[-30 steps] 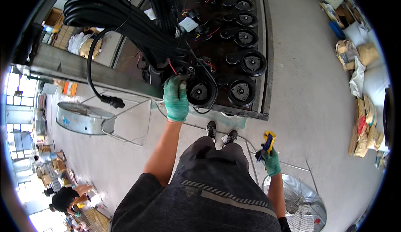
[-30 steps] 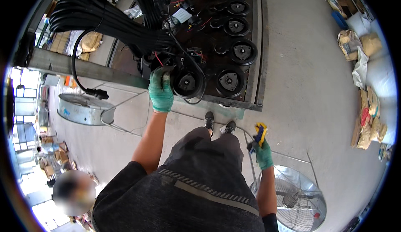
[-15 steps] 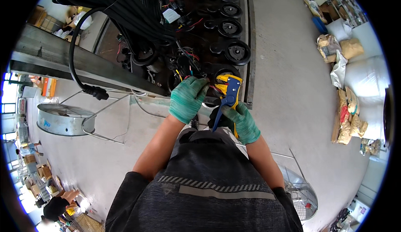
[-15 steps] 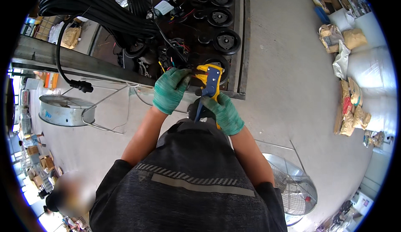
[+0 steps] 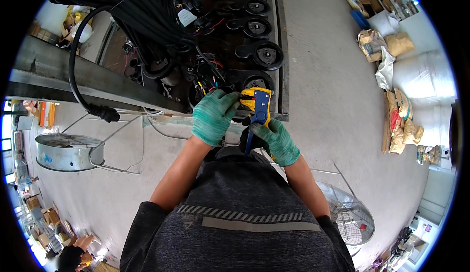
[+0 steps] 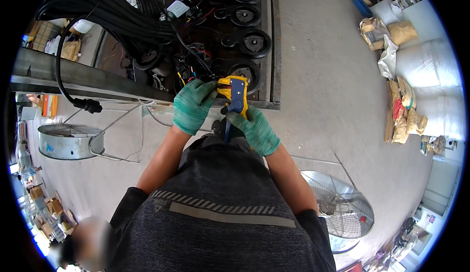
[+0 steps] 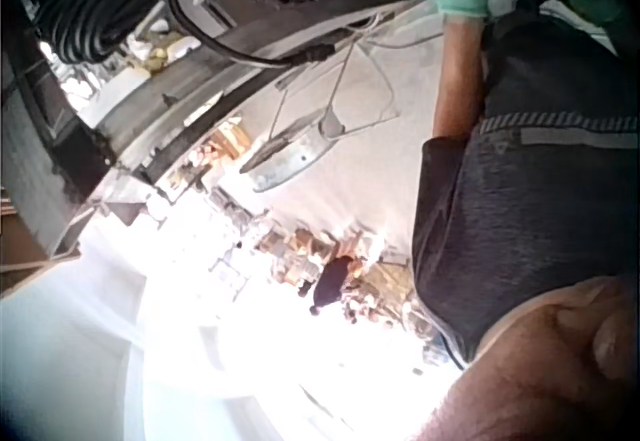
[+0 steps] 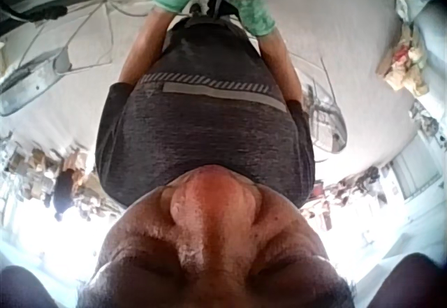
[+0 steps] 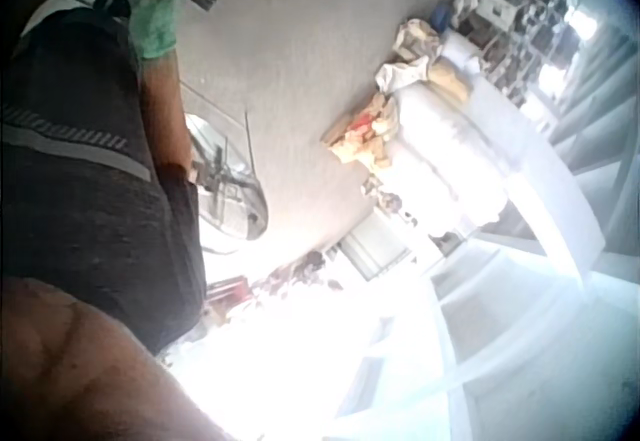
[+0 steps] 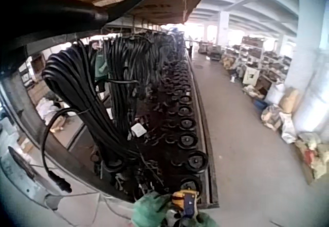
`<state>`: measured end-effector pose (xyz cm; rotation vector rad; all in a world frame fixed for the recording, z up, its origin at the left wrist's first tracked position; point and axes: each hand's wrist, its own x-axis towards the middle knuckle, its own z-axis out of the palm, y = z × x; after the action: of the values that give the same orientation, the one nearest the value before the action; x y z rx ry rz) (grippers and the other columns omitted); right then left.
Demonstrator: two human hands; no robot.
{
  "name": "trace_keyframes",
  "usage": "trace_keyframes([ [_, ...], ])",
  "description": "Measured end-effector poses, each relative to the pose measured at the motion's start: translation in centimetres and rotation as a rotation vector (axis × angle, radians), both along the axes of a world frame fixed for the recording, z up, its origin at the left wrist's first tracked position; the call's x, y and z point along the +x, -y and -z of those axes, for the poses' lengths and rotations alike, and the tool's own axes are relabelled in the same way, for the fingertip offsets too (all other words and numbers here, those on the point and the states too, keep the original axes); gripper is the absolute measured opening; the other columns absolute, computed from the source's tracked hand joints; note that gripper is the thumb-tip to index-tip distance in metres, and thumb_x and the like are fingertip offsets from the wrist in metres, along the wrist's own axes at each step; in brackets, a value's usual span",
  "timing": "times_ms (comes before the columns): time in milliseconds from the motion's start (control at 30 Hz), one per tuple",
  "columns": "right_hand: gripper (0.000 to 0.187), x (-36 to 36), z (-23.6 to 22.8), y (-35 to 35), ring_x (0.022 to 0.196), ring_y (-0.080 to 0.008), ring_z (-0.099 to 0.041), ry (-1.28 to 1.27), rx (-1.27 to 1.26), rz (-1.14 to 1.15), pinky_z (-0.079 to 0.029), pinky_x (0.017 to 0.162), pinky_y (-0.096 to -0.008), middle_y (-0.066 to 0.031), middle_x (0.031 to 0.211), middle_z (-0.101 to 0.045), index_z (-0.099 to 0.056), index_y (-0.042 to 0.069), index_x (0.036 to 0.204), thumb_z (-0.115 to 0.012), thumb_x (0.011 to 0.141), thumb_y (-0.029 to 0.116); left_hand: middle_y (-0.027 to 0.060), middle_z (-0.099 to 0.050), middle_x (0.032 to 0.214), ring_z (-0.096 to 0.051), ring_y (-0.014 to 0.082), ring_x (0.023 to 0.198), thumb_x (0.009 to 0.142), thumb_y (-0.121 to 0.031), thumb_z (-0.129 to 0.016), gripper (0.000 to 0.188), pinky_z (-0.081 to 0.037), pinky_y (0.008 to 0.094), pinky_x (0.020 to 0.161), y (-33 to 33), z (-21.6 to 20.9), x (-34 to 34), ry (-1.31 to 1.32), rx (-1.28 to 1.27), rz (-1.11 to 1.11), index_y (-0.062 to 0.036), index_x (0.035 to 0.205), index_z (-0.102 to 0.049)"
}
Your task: The person uses a yellow and blue crimping tool to secure wires onto circular black components arranged on a workbench. They repeatedly pick up a component, insert wires, and use the tool to crimp the connection before placing the item back on the table.
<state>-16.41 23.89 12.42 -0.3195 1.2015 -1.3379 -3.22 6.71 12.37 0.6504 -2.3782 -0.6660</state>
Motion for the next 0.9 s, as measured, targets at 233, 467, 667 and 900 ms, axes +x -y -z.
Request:
trace_keyframes([
  [233,0.046,0.4,-0.2,-0.1,0.097,-0.0115,-0.062,-0.067,0.056,0.003,-0.05,0.088,-0.0277,-0.0034,0.11,-0.069,-0.067,0.0,0.128,-0.073,0.099,0.034,0.0119,-0.067,0.088,-0.066,0.0328,0.08,0.086,-0.013,-0.077,0.022,-0.054,0.0433,0.071,0.1,0.2,0.2,-0.004,0.0,0.013,-0.0056,0.107,-0.078],
  [467,0.045,0.7,-0.6,-0.4,0.092,-0.0138,-0.064,0.086,0.091,0.123,-0.053,0.082,-0.0285,-0.0049,0.104,-0.069,-0.066,0.0,0.125,-0.072,0.096,0.035,0.0132,-0.069,0.093,-0.067,0.034,0.082,0.087,-0.01,-0.076,0.021,-0.055,0.0425,0.073,0.1,0.8,0.2,-0.051,-0.032,0.053,-0.0041,0.107,-0.077],
  [667,0.04,-1.2,-0.4,-1.5,0.105,-0.0284,-0.072,0.079,-0.164,0.304,-0.058,0.1,-0.0453,-0.0128,0.111,-0.07,-0.055,0.0,0.134,-0.067,0.097,0.011,0.0172,-0.071,0.1,-0.068,0.0381,0.088,0.096,-0.01,-0.071,0.018,-0.056,0.0424,0.077,1.1,0.8,0.4,-0.099,0.089,-0.003,-0.0022,0.111,-0.071],
  [900,0.041,-1.4,2.8,0.6,0.109,-0.0164,-0.067,-0.219,-0.062,0.187,-0.055,0.098,-0.0323,-0.006,0.115,-0.07,-0.058,0.003,0.134,-0.069,0.096,-0.003,0.0191,-0.07,0.104,-0.068,0.0408,0.093,0.097,-0.009,-0.069,0.017,-0.056,0.0428,0.081,1.7,0.2,0.7,-0.089,0.173,-0.002,-0.001,0.112,-0.069],
])
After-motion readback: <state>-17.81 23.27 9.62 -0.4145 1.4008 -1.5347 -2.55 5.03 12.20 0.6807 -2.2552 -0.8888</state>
